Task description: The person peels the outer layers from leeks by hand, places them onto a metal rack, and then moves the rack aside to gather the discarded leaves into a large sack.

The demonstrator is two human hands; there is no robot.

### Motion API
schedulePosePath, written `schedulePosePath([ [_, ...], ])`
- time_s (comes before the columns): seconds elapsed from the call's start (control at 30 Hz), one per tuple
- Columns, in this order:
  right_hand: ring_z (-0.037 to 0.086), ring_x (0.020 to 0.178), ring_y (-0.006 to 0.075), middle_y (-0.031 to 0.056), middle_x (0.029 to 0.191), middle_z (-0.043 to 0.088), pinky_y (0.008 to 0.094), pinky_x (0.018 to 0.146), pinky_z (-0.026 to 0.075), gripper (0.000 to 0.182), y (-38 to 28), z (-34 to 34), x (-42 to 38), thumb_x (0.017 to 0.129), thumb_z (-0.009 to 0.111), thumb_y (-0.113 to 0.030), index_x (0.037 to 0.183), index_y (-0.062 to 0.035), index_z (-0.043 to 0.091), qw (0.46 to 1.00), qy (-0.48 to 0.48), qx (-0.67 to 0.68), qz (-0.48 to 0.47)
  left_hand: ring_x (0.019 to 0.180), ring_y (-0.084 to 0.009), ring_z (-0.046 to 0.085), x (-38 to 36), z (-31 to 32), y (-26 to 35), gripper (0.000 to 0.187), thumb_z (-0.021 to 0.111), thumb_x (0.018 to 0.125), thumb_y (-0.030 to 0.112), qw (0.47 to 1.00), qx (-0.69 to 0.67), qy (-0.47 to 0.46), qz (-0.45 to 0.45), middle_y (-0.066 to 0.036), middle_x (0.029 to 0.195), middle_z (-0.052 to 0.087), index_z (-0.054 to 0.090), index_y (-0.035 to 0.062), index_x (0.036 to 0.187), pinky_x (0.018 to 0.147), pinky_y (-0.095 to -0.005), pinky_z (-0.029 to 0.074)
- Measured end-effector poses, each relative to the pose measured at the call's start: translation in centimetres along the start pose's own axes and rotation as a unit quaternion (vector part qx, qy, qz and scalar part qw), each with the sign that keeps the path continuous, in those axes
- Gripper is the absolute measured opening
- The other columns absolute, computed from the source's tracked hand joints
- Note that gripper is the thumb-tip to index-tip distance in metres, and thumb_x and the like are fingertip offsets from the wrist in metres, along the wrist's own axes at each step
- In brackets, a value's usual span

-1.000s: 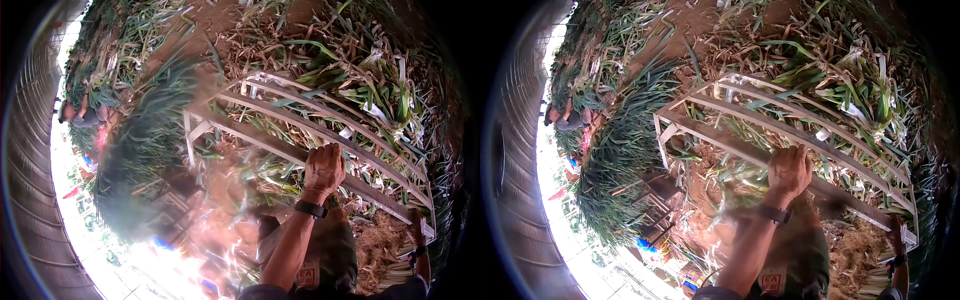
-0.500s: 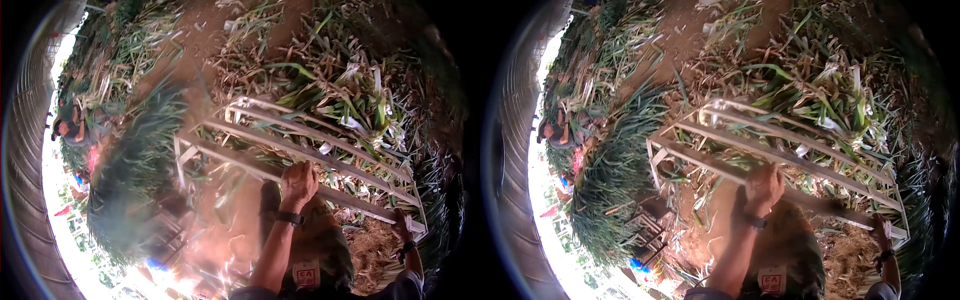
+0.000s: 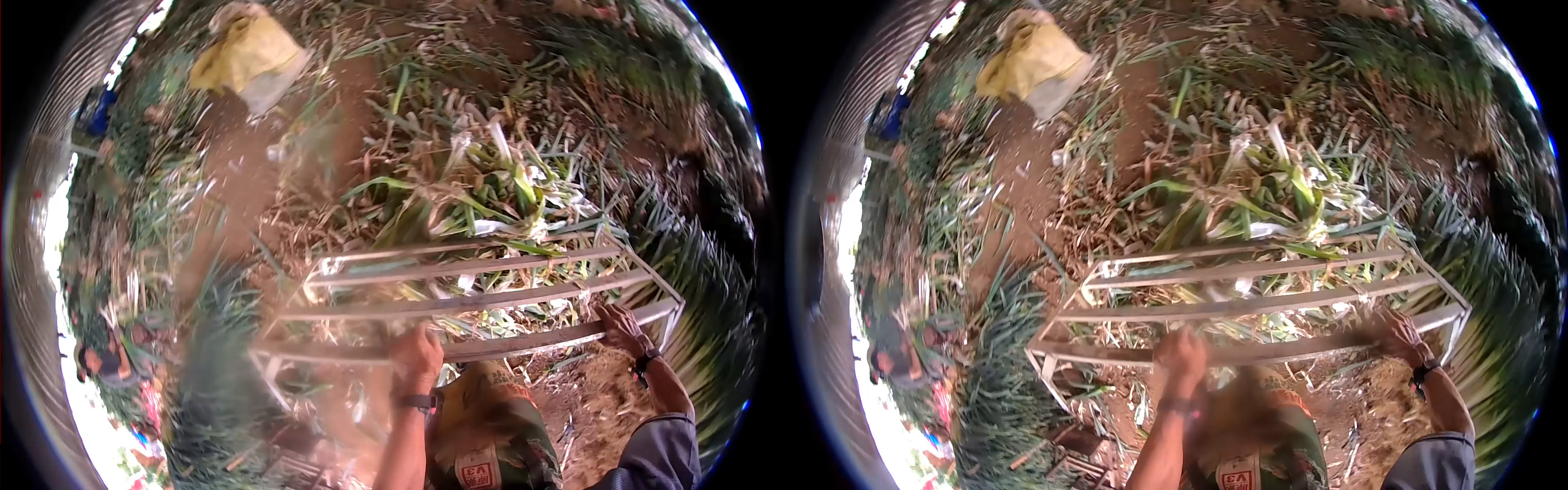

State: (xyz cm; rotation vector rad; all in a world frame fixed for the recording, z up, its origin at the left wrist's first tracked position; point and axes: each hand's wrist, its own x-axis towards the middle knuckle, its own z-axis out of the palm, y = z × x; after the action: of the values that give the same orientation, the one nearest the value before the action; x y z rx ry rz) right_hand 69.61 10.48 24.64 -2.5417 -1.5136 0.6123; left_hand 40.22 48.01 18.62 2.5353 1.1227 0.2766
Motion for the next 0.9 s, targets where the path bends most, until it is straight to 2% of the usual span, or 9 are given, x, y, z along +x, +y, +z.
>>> schedulePosePath([
  [0.07,0.059,0.097,0.0348,0.0144,0.101,0.059,0.0472,0.086,0.048,0.072,-4.3,-0.4,1.3,0.06,0.08,-0.018,0.126,-0.0048,0.053,1.0,-0.003,-0.012,0.017,0.1,-0.0342,0.06,-0.3,-0.5,0.0,0.022,0.06,0.089,0.019,0.989,-0.057,-0.117,-0.069,-0.018,0.103,0.067,0.067,0.0048,0.105,0.091,-0.0456,0.043],
  [0.1,0.058,0.098,0.0343,0.0146,0.102,0.059,0.0467,0.089,0.047,0.074,-5.1,1.1,1.4,0.061,0.079,-0.018,0.128,-0.0038,0.051,1.0,0.009,-0.026,0.007,0.099,-0.0345,0.061,-0.1,-0.8,0.1,0.023,0.06,0.09,0.019,0.988,-0.054,-0.132,-0.065,-0.018,0.104,0.067,0.067,0.0039,0.105,0.091,-0.0457,0.044],
  [0.2,0.062,0.081,0.0298,0.0077,0.08,0.06,0.0428,0.075,0.048,0.036,-9.0,2.9,3.6,0.063,0.072,-0.011,0.097,-0.0082,0.061,0.995,0.092,-0.019,0.031,0.097,-0.0348,0.062,0.4,-2.1,0.4,0.024,0.06,0.091,0.019,0.979,-0.08,-0.176,-0.067,-0.018,0.105,0.067,0.067,0.0024,0.106,0.089,-0.0457,0.046],
  [0.27,0.063,0.076,0.0303,0.0063,0.073,0.059,0.0435,0.068,0.048,0.024,-9.0,4.2,3.5,0.063,0.071,-0.011,0.085,-0.0107,0.06,0.994,0.087,-0.034,0.058,0.095,-0.034,0.063,1.2,-3.2,-0.2,0.023,0.059,0.092,0.02,0.963,-0.141,-0.214,-0.079,-0.017,0.106,0.068,0.067,0.0029,0.106,0.087,-0.0453,0.048],
  [0.3,0.063,0.075,0.0308,0.0063,0.072,0.059,0.0438,0.066,0.048,0.022,-8.6,3.9,3.9,0.063,0.07,-0.011,0.082,-0.0115,0.059,0.996,0.043,-0.018,0.073,0.092,-0.0308,0.065,1.1,-3.9,-1.0,0.021,0.059,0.094,0.022,0.973,-0.151,-0.175,-0.03,-0.016,0.104,0.069,0.068,0.0048,0.103,0.082,-0.044,0.051],
  [0.37,0.066,0.085,0.0276,0.0032,0.08,0.063,0.0418,0.074,0.05,0.024,-8.9,3.6,3.9,0.065,0.068,-0.01,0.087,-0.0144,0.062,0.993,-0.016,-0.041,0.107,0.091,-0.0305,0.066,2.0,-4.9,-4.4,0.021,0.059,0.094,0.023,0.984,-0.121,-0.129,0.022,-0.015,0.101,0.07,0.069,0.0062,0.101,0.08,-0.0443,0.051],
  [0.5,0.064,0.081,0.0299,0.0042,0.078,0.062,0.0424,0.067,0.05,0.03,-8.2,4.5,4.0,0.059,0.071,-0.014,0.088,-0.0141,0.061,0.994,0.005,-0.033,0.103,0.085,-0.0334,0.066,3.3,-6.0,-11.1,0.023,0.059,0.094,0.025,0.986,-0.029,-0.163,0.028,-0.015,0.094,0.07,0.069,0.006,0.1,0.079,-0.0436,0.051],
  [0.77,0.063,0.08,0.0306,0.0064,0.081,0.059,0.0425,0.071,0.05,0.034,-8.1,4.1,4.3,0.053,0.066,-0.011,0.087,-0.0114,0.058,0.996,-0.001,-0.044,0.075,0.085,-0.0324,0.067,3.4,-5.5,-10.8,0.019,0.059,0.094,0.023,0.988,-0.024,-0.148,0.028,-0.014,0.095,0.07,0.068,0.0078,0.098,0.076,-0.0414,0.052],
  [0.9,0.064,0.088,0.0302,0.0068,0.086,0.062,0.0422,0.075,0.051,0.038,-8.2,3.8,4.5,0.055,0.066,-0.01,0.092,-0.0116,0.062,0.994,-0.017,-0.035,0.098,0.084,-0.0322,0.067,3.6,-5.4,-10.8,0.017,0.059,0.094,0.021,0.989,0.0,-0.14,0.051,-0.012,0.095,0.069,0.067,0.0082,0.1,0.073,-0.0418,0.053],
])
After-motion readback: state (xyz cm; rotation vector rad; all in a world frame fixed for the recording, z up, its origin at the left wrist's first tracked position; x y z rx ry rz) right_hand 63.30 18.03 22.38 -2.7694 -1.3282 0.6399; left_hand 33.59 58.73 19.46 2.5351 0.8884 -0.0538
